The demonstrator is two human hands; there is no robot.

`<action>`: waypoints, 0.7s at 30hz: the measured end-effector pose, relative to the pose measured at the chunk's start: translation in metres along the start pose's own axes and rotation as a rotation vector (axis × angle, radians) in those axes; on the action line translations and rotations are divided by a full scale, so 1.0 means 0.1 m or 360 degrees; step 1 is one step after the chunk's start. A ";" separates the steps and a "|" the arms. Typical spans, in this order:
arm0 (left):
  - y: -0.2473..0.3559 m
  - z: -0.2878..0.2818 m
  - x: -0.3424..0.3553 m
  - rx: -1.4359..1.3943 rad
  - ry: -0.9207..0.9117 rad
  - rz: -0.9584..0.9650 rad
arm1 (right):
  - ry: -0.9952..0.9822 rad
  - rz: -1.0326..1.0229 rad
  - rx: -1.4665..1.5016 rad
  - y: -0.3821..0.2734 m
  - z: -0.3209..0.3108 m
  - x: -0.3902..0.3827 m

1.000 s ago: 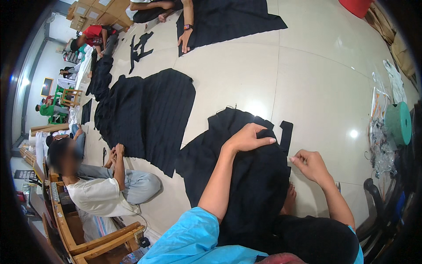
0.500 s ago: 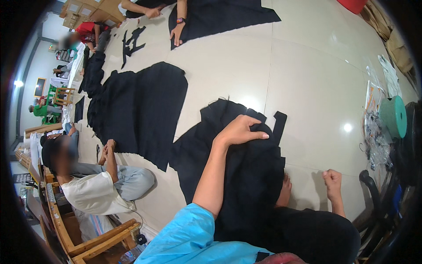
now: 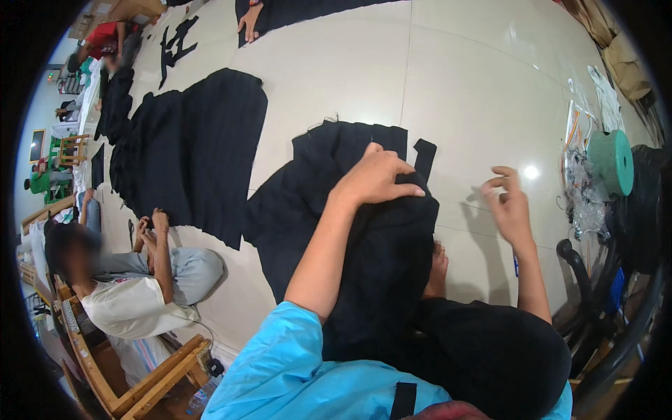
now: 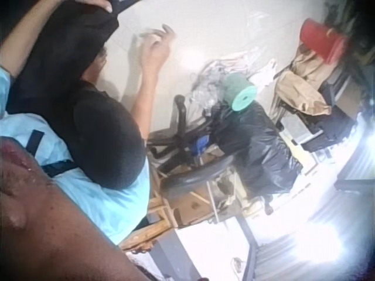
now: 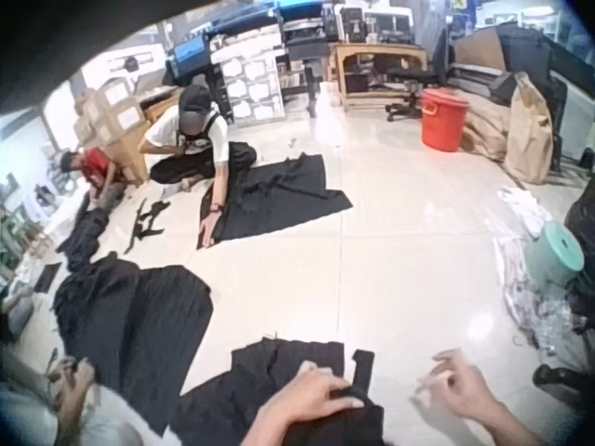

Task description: The person sits on the floor and uses scissors to cut a large piece of black fabric. They repeatedly fold the fabric, trim edges, and remove small pieces, working methodically on the material.

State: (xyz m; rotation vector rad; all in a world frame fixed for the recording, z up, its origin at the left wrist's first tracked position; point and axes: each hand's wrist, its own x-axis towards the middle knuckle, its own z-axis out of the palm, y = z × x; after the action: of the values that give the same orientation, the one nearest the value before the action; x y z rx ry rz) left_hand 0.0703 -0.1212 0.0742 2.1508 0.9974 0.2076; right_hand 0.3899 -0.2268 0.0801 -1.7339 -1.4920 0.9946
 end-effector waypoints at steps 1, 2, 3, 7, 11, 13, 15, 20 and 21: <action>-0.06 -0.02 0.01 -0.0051 -0.0041 0.0003 | -0.0171 -0.0067 -0.0371 -0.15 0.04 -0.05; -0.08 -0.06 0.00 -0.0087 -0.0076 -0.0014 | -0.0350 -0.0128 -0.0761 -0.28 0.06 -0.09; -0.12 -0.06 -0.01 -0.0098 -0.0050 -0.0006 | -0.0545 -0.0091 -0.0767 -0.33 0.09 -0.11; -0.24 -0.03 -0.07 -0.0258 0.0183 0.0052 | -0.0803 0.0195 -0.0556 -0.38 0.12 -0.17; -0.15 -0.08 -0.05 -0.0513 0.0063 -0.0147 | -0.0262 -0.0295 0.0081 -0.13 0.00 -0.22; -0.12 -0.02 -0.03 -0.0644 -0.0010 -0.0291 | -0.0125 -0.0359 0.0640 -0.18 0.18 -0.15; -0.13 0.05 0.05 -0.0769 -0.0249 -0.0250 | -0.0109 -0.0155 0.1255 -0.36 0.40 -0.03; 0.00 0.05 0.14 -0.0529 -0.0361 -0.0179 | -0.0520 0.0198 0.1982 0.13 0.50 0.33; -0.13 0.05 0.12 -0.0336 -0.0401 -0.0151 | -0.0524 0.0186 0.1812 0.08 0.55 0.37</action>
State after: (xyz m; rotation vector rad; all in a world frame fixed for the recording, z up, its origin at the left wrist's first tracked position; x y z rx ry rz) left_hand 0.0732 -0.1100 0.0599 1.8796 0.8869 -0.0050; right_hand 0.3491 -0.1920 0.0403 -0.8380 -0.6743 1.7757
